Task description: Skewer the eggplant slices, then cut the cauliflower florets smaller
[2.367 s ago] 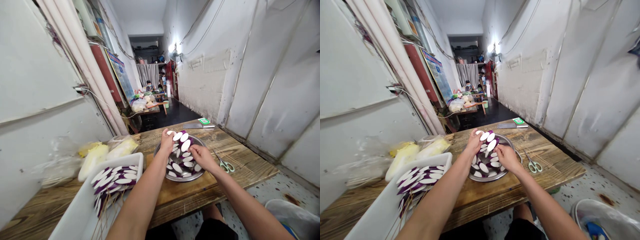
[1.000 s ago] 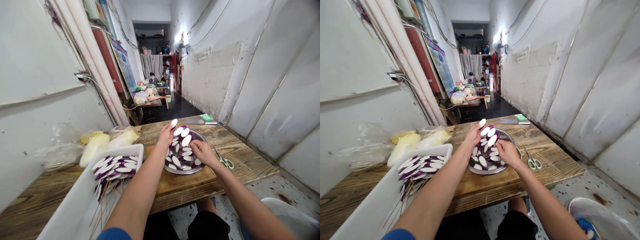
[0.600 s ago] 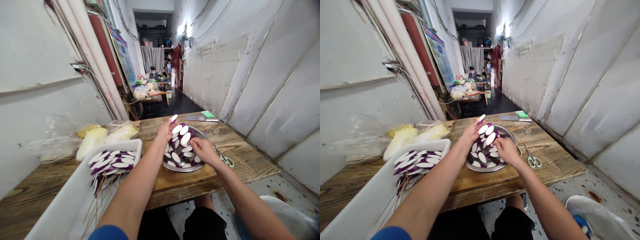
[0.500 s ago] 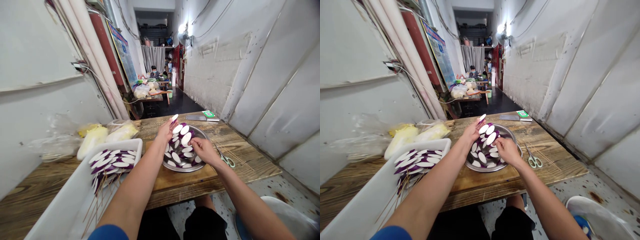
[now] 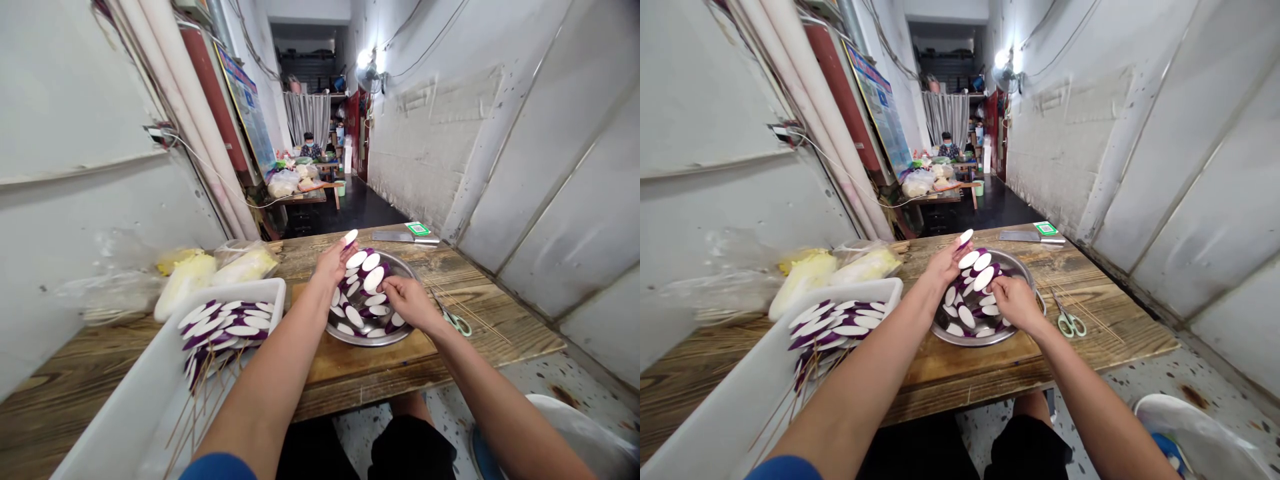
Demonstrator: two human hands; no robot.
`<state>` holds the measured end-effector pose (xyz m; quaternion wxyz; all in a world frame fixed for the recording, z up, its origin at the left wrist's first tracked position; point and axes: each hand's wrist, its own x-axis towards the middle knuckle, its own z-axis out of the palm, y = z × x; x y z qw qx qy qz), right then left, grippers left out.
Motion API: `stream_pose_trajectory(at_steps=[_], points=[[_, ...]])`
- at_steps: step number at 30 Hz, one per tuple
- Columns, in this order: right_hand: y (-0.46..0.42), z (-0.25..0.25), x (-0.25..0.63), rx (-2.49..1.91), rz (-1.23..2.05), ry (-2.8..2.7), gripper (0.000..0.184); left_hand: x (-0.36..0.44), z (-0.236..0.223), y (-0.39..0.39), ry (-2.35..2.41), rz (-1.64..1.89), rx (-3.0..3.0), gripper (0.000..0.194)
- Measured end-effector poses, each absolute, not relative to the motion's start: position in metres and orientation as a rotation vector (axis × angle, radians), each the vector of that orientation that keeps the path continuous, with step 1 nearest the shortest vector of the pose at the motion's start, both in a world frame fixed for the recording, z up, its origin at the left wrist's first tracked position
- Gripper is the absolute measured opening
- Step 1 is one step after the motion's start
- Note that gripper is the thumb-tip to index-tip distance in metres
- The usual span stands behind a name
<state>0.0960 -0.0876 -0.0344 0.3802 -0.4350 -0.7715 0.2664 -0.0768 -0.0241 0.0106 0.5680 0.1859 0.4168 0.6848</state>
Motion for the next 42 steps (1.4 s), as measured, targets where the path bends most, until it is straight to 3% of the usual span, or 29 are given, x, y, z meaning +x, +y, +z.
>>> stream_pose_trajectory(at_steps=[29, 42], points=[[-0.084, -0.035, 0.094, -1.154, 0.685, -1.968, 0.027, -0.077, 0.008, -0.028, 1.082, 1.539, 0.551, 0.002], [-0.083, -0.037, 0.093, -1.196, 0.642, -1.967, 0.026, -0.077, -0.001, -0.027, 1.151, 1.397, 0.575, 0.008]])
